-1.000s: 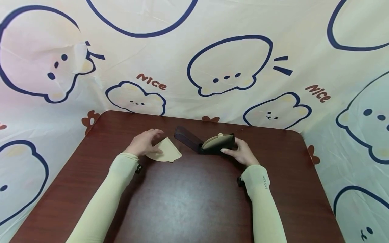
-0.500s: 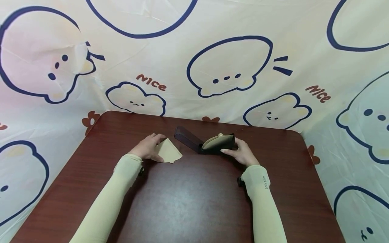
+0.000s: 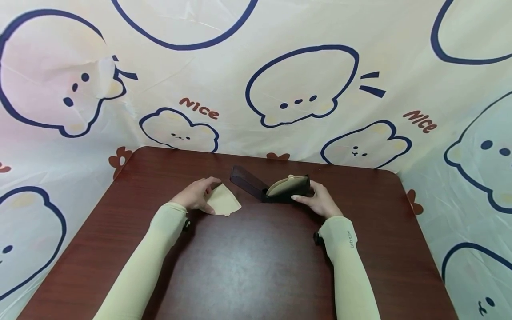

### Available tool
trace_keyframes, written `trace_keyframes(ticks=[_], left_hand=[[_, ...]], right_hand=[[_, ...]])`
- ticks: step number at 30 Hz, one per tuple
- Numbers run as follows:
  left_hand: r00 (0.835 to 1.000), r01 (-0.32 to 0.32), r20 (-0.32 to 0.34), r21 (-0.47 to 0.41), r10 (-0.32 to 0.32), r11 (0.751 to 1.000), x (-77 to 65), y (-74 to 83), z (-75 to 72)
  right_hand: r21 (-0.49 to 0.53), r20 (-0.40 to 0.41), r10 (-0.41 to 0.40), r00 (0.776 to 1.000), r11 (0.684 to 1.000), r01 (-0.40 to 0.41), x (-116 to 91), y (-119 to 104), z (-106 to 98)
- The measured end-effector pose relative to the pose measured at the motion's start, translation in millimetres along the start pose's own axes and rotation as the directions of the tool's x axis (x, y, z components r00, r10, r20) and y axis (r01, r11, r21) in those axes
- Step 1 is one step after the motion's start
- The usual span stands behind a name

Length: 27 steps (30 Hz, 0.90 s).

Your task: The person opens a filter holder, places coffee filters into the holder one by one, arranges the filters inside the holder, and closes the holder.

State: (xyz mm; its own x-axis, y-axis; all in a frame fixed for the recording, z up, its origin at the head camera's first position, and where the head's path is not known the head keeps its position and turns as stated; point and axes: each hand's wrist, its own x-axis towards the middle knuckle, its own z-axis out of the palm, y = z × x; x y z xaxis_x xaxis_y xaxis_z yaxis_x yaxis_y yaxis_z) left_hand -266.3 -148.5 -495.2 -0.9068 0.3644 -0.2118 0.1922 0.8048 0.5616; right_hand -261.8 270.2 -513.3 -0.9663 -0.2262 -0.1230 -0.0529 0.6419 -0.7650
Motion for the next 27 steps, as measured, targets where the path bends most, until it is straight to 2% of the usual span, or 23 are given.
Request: trace_keyframes(ticks=[8,15,21,27], left_hand=[[0.997,-0.072,-0.021,0.046,0.073,0.996,-0.8,-2.4,0.4],[0.994,-0.085,-0.061,0.081,0.09,0.993,-4.4,-0.7,-0.7],[0.985,-0.14,-0.078,0.145,0.153,0.979,-8.3,-1.0,-1.5],[0.989,-0.122,-0.071,0.115,0.131,0.986,-8.4,-2.5,-0.5]], right_hand=[[0.006,0.007,-0.01,1.0,1.0,0.01,-1.7,-3.6,0.3],[0.009,0.006,-0.023,1.0,1.0,0.023,-1.9,-4.3,0.4],[-0.001,0.006,-0.01,1.0,1.0,0.01,-2.5,-4.8,0.3],[-0.008,0.003,-0.017,1.0,1.0,0.017,-1.8,-3.9,0.0]])
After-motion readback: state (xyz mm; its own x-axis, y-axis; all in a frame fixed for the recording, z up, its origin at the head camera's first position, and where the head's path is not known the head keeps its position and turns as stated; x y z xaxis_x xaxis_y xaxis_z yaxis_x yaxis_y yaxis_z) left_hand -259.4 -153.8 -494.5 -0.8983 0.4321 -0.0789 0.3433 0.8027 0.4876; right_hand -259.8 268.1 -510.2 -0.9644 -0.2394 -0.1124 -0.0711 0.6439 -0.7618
